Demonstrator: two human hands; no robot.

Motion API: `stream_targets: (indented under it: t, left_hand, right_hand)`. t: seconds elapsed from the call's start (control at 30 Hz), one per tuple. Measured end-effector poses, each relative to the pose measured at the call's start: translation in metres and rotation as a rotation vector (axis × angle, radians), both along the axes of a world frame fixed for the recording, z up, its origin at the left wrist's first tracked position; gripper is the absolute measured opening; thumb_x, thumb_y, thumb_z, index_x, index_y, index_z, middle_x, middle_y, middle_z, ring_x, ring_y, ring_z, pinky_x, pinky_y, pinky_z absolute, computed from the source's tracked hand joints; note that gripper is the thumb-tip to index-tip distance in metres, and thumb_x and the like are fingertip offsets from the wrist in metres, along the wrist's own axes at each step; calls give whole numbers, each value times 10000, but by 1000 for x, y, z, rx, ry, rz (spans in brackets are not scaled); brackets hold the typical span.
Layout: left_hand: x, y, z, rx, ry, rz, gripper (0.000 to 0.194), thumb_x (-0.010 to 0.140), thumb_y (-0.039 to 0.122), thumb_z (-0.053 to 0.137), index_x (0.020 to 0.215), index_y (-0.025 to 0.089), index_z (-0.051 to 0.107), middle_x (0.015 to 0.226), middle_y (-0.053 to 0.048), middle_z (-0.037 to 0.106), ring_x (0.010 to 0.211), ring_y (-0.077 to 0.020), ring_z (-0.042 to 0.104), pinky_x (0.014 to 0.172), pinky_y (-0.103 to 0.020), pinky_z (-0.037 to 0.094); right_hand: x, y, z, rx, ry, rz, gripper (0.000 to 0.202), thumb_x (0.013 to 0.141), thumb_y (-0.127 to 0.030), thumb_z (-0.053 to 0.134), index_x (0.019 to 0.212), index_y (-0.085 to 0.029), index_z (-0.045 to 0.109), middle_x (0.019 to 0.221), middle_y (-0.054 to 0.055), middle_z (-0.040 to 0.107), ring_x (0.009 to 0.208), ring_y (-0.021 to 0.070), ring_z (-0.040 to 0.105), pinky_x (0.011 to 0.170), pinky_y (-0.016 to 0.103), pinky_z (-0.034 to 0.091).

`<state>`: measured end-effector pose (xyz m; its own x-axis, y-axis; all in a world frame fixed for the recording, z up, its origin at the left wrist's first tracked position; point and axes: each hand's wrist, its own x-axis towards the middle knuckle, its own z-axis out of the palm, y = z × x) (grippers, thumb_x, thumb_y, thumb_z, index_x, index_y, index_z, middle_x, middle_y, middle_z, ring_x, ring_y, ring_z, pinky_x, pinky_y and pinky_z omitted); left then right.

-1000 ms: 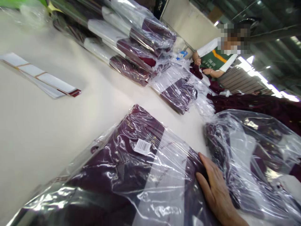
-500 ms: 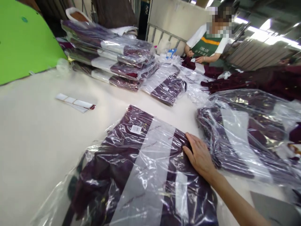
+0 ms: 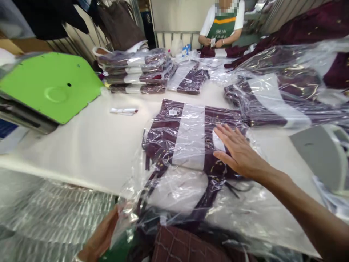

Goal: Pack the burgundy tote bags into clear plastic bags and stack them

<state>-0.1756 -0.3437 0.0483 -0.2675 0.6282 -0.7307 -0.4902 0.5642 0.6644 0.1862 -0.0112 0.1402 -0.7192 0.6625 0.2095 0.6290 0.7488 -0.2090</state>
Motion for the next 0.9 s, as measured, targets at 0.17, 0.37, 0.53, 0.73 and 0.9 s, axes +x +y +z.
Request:
stream_targets:
  t: [0.17,0.37,0.53,0.73,0.9]
  left_hand:
    - [0,-33,3,350,-208,-120,792,696,849,660,1295,333,710,1457,-65,610,1439,-367,452,1184,-543,373]
    - [37,6,16,360,72,-92,419,698,543,863,915,193,785,893,-62,750,837,-236,690,780,-333,564]
    - [15,45,39,509,166,140,474,613,492,913,901,163,732,675,22,624,609,-121,600,603,-235,518]
    - [-18,34,34,458,480,171,501,747,526,775,1055,158,635,618,55,576,524,-127,576,501,-232,477]
    - [6,-11,26,538,1237,133,197,923,389,640,988,204,645,802,11,683,676,-144,665,631,-251,546]
  right_hand:
    - [-48,-50,-40,47,-54,97,761,964,-645,495,1591,-247,329,1669,91,306,1562,329,199,1277,559,77]
    - [-76,-37,-59,155,-122,98,702,985,-585,499,1571,-218,375,1651,125,342,1538,346,261,1256,589,122]
    - [-107,4,-47,165,-177,27,674,1001,-514,511,1567,-172,383,1642,154,350,1514,375,300,1232,611,160]
    - [-103,-28,-17,4,-154,-45,609,983,-474,578,1493,-153,495,1584,180,442,1479,357,380,1210,592,259]
    - [-38,-135,-14,114,23,268,455,977,-458,608,1367,-224,617,1382,96,659,1288,267,587,1105,469,441]
